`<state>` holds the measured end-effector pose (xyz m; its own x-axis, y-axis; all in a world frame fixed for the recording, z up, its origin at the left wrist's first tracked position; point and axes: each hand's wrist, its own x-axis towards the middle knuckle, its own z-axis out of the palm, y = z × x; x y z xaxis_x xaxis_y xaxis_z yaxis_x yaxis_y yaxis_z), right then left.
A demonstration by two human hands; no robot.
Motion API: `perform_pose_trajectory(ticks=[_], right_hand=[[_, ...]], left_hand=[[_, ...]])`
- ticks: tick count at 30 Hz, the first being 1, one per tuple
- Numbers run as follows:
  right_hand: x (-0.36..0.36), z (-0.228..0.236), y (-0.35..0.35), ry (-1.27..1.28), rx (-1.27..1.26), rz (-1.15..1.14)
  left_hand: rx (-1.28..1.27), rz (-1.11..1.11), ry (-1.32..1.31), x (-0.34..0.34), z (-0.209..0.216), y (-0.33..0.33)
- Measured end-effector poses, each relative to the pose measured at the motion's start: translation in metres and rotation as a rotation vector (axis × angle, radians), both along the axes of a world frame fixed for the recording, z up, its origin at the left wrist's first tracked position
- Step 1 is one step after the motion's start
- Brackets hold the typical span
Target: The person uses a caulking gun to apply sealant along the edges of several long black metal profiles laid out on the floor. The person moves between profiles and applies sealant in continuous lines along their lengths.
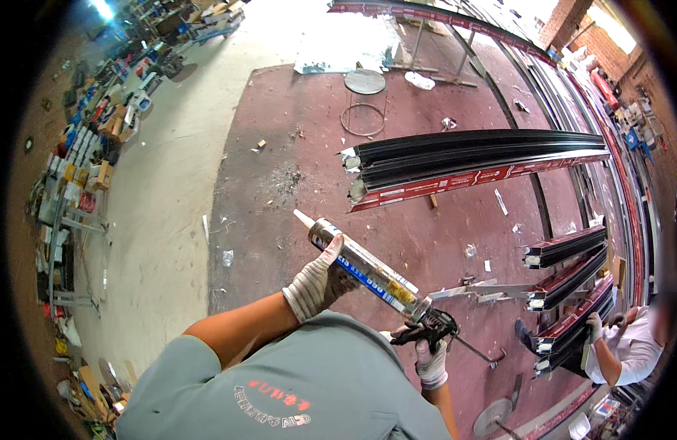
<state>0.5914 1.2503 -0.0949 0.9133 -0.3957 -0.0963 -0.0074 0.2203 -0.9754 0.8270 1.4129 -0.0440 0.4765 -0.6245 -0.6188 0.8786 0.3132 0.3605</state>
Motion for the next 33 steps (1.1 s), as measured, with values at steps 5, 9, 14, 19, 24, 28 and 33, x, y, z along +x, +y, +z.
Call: perform_pose_trajectory(ticks=[5,9,14,19,24,28,33], right_hand=[[0.058,0.02,0.037,0.02,0.17,-0.215],[0.086,0.034,0.024,-0.017,0.229,-0.433],[0.127,0.023,-0.055,-0.177,0.15,-0.518],[0.185,0.036,-0.087,-0.289,0.264,-0.692],[0.202,0.033,-0.076,-0.388,0.346,-0.783],[0.215,0.016,-0.038,-0.31,0.322,-1.007],[0.263,0.025,0.029,-0.322,0.247,-1.339]], left_hand=[[-0.041,-0.28,-0.176,0.076,-0.009,0.013],[-0.042,-0.533,-0.682,0.162,-0.048,0.005],[0.393,-0.343,-1.06,0.256,-0.076,-0.047],[0.53,-0.614,-1.253,0.315,-0.088,-0.094],[0.448,-1.041,-1.208,0.355,-0.095,-0.153],[0.214,-1.151,-1.141,0.385,-0.18,-0.167],[0.053,-1.127,-1.182,0.4,-0.199,-0.17]])
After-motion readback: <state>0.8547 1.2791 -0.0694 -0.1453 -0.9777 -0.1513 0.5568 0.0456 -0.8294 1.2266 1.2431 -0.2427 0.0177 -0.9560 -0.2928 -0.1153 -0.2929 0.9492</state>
